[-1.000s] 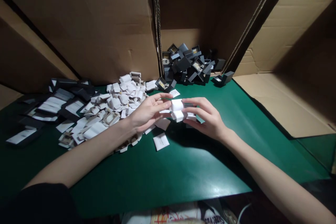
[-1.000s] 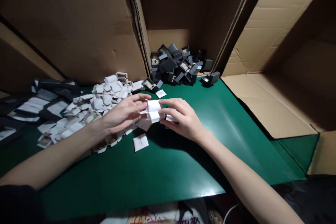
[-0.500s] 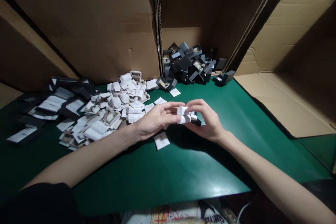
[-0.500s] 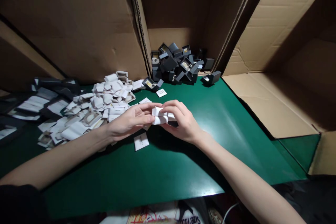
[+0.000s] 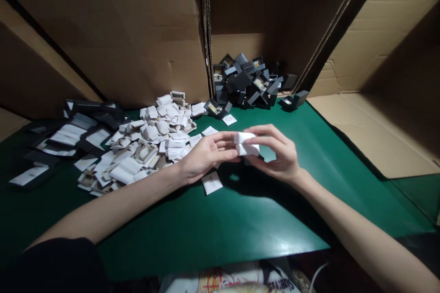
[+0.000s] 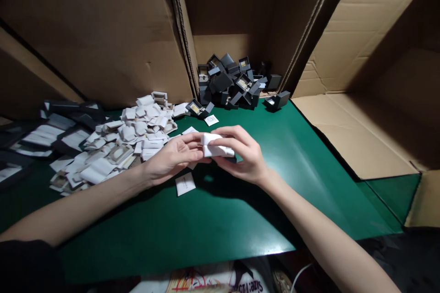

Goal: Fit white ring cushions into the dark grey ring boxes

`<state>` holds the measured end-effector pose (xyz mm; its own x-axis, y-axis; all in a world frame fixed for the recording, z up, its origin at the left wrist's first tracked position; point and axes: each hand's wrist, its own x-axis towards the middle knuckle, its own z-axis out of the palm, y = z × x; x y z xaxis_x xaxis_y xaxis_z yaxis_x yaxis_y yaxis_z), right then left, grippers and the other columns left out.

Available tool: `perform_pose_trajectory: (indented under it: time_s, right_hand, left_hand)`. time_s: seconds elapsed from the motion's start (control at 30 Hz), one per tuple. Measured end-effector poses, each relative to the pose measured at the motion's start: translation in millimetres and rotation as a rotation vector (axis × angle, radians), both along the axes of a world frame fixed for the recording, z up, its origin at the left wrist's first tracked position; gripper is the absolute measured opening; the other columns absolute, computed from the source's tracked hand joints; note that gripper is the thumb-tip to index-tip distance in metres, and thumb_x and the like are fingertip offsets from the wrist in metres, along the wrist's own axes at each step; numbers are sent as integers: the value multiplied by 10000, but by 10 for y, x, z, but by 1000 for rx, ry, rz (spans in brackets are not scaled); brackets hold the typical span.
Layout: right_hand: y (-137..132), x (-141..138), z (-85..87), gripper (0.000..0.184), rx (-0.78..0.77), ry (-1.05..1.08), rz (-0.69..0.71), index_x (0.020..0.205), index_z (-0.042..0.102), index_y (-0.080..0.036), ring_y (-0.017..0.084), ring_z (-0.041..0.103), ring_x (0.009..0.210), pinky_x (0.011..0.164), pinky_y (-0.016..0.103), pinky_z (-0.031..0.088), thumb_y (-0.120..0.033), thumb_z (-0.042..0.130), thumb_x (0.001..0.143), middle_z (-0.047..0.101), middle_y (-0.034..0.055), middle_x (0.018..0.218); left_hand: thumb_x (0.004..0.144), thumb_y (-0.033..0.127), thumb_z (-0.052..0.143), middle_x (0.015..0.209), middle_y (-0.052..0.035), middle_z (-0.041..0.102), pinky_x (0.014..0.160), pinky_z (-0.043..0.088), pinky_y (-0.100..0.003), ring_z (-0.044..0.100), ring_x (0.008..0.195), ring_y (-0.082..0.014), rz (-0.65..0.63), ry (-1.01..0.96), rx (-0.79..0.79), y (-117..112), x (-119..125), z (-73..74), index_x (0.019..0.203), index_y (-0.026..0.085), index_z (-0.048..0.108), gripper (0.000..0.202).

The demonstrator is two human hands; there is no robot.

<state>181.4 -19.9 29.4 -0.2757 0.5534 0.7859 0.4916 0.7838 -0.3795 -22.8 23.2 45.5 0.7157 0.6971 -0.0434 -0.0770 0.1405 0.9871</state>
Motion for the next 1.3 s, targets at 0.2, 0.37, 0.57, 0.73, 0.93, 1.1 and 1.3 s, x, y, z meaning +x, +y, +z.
perform_pose_trajectory:
  time_s: [0.2,0.37,0.57,0.73,0.93,1.1,1.3]
  right_hand:
    - [138,280,-11,243,29,9,-197,1010,631,-300,252,604,959,816,435,514,-248,674,777,615,70,1050]
    - [137,306,-6,231,-5,-74,-134,1015,625,-283,253,601,938,798,426,514,-295,660,787,616,86,1039]
    - [24,212,180,256,-340,-83,187,1007,618,-220,214,601,874,730,345,511,-324,677,781,629,80,1001]
    - [35,302,248,260,-552,-129,304,999,629,-199,193,596,851,734,327,494,-331,688,782,640,71,1008]
    - [75,356,195,220,-522,-284,180,981,633,-206,209,598,911,796,338,484,-275,680,778,640,59,996]
    - [87,271,96,246,-386,-394,52,1022,604,-211,221,581,946,785,341,479,-227,649,781,611,74,1046]
    - [72,200,6,252,-197,-526,-127,1053,578,-188,235,577,910,753,360,479,-207,615,805,608,100,1032]
  left_hand:
    - [853,195,579,1180,-110,553,945,461,-414,524,1110,-240,-43,411,979,-20,-45,-139,1181,185,570,328]
    - [891,227,534,1092,-130,549,850,466,-383,519,1001,-244,-182,569,1337,-36,-53,-186,1256,157,499,374]
    - [906,320,531,910,-85,585,737,425,-320,516,839,-209,-127,574,1415,-1,-52,-269,926,134,582,194]
    - [917,269,503,871,-73,593,697,406,-306,515,799,-195,-66,572,1466,0,-56,-269,919,141,591,156]
    - [909,258,534,911,-70,620,712,433,-300,553,836,-192,-15,540,1457,25,-74,-279,1001,153,606,157]
    - [884,211,573,905,-67,619,691,449,-284,564,841,-186,20,553,1471,73,-84,-334,944,144,604,95]
    - [874,162,568,904,-56,597,669,450,-260,563,831,-173,30,582,1491,91,-81,-366,903,156,592,38]
